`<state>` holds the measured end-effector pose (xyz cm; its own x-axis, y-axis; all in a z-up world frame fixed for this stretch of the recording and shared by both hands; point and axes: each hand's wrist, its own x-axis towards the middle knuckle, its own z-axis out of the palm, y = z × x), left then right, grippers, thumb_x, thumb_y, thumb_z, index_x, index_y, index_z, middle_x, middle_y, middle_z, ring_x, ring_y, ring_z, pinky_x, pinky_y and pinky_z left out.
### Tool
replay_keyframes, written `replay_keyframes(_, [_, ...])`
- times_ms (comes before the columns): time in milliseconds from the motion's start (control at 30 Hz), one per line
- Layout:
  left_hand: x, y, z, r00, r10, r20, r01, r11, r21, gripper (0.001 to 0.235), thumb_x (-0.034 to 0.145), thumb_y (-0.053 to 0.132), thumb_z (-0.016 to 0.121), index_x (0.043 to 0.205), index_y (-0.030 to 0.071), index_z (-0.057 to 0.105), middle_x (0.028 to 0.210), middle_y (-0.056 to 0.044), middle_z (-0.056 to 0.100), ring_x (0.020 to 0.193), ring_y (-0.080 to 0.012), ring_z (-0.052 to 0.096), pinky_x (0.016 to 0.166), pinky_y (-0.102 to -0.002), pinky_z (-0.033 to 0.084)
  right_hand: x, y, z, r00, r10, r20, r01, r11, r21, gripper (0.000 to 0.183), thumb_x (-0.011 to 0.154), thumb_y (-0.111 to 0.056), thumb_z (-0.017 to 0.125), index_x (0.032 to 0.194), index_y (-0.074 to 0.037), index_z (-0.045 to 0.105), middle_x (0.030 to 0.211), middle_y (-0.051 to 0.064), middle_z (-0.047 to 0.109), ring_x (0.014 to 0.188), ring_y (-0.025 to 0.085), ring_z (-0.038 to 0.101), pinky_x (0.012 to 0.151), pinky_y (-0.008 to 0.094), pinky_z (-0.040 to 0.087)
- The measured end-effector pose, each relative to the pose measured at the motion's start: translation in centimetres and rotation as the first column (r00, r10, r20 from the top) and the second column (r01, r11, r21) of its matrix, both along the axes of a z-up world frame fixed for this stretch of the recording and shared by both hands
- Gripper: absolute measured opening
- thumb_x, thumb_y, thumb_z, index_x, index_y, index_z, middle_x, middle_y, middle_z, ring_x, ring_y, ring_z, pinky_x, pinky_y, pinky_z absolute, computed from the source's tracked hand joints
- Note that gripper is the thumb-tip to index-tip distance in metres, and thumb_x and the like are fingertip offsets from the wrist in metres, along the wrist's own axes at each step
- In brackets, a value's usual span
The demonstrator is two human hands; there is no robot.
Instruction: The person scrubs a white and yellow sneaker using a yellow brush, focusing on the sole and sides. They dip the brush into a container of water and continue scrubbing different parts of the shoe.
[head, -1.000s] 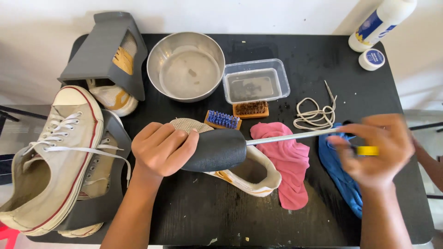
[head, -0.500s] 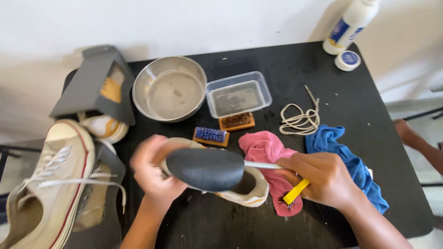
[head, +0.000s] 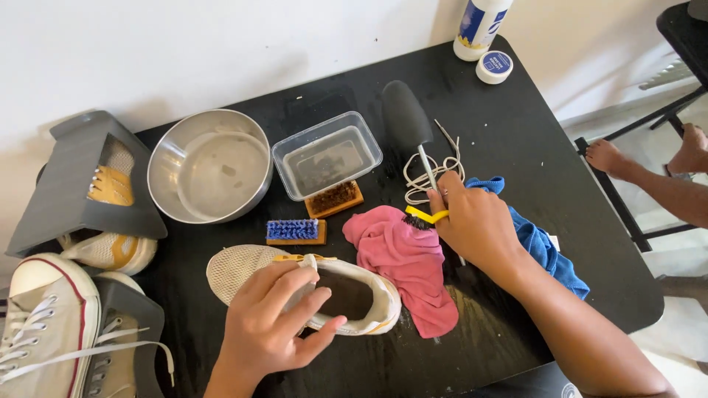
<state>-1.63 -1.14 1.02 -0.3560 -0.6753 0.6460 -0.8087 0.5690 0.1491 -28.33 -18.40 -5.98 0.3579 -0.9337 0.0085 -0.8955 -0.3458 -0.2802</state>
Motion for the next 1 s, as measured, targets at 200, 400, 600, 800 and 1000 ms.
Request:
replay_keyframes(200, [-1.9,1.4,1.0,0.979,0.025,0.200,-0.009,0.997,-0.077,0.034,0.103,0.050,0.058,0.087,0.020,0.064,0.092,0.005,0.063,0.088,-0.0177,0.065,0.085,-0.042,0.040,0.1,-1.7,-1.7,1.000,-0.006,-0.021,0.007,0.998,0.062,0.021,0.108,-0.030,0.048,0.100,-0.010,0.048,0.059,0.012,0.060,0.049,0.040,0.053,0.047,0.049,0.038])
replay_keyframes(400, [-5.3,2.9,-1.9,0.982,0.106,0.157,-0.097,0.993,-0.062,0.031,0.102,0.048,0.072,0.096,0.019,0.064,0.077,0.005,0.063,0.077,-0.0155,0.068,0.093,-0.042,0.047,0.4,-1.9,-1.6,0.997,-0.056,-0.048,0.060,0.993,0.102,0.024,0.108,-0.034,0.049,0.099,-0.012,0.049,0.066,0.016,0.064,0.060,0.045,0.057,0.053,0.053,0.040])
replay_keyframes(600, [-7.5,3.3,-4.5,0.940,0.289,0.181,-0.325,0.920,0.218,0.045,0.100,0.045,0.070,0.121,0.008,0.058,0.105,-0.006,0.069,0.089,-0.0239,0.066,0.098,-0.047,0.047,0.5,-1.8,0.1,0.997,-0.044,-0.058,0.052,0.989,0.138,0.024,0.097,-0.037,0.062,0.104,-0.014,0.063,0.078,0.021,0.071,0.075,0.050,0.064,0.061,0.055,0.046])
replay_keyframes(800, [-6.3,2.9,-3.7,0.942,0.266,0.202,-0.285,0.956,0.070,0.041,0.104,0.045,0.066,0.118,0.006,0.061,0.080,0.001,0.064,0.072,-0.0175,0.058,0.088,-0.040,0.039,-0.5,-1.8,3.1,0.995,0.011,0.098,-0.021,0.995,0.097,0.051,0.078,-0.052,0.085,0.108,-0.012,0.074,0.105,0.010,0.078,0.101,0.028,0.073,0.078,0.043,0.052])
replay_keyframes(1000, [-3.2,3.9,2.2,0.945,0.253,0.209,-0.256,0.967,-0.017,0.059,0.112,0.045,0.036,0.142,0.001,0.059,0.070,0.001,0.056,0.064,-0.0175,0.049,0.080,-0.032,0.038,-2.5,-1.9,3.0,0.957,0.228,0.178,-0.202,0.967,-0.153,0.073,0.077,-0.041,0.090,0.133,-0.003,0.064,0.113,0.011,0.064,0.089,0.027,0.065,0.078,0.048,0.051])
